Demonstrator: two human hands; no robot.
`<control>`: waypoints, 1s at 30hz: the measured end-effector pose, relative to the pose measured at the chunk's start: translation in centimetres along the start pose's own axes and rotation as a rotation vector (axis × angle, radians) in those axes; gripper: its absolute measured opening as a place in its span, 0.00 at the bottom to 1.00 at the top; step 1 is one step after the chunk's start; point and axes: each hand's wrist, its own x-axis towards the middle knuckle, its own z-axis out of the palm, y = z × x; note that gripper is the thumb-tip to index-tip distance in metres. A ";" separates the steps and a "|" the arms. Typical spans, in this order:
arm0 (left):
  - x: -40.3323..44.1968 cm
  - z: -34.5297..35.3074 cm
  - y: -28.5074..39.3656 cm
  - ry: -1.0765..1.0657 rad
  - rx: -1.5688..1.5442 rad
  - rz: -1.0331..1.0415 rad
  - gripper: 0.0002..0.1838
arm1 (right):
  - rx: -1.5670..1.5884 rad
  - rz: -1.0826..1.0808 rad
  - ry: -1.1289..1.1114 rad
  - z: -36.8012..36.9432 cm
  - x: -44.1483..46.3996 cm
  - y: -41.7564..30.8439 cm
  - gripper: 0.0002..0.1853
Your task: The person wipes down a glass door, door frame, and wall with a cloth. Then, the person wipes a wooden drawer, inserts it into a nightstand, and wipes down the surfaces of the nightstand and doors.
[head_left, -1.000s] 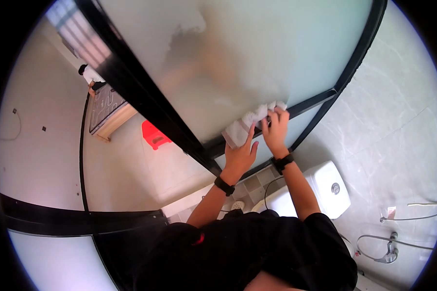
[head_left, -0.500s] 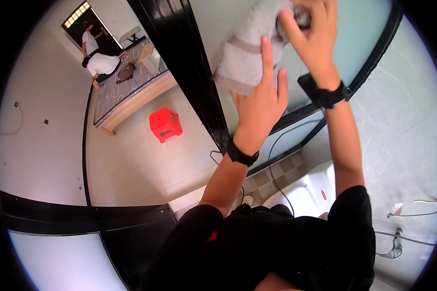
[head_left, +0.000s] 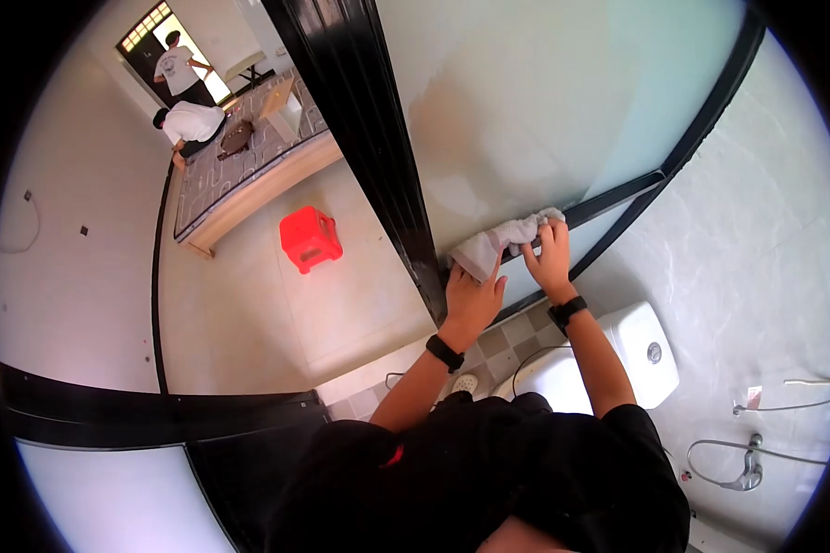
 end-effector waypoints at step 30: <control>-5.5 -3.2 1.3 -0.339 -0.261 -0.266 0.36 | 0.082 -0.213 -0.232 2.7 0.7 -11.2 0.13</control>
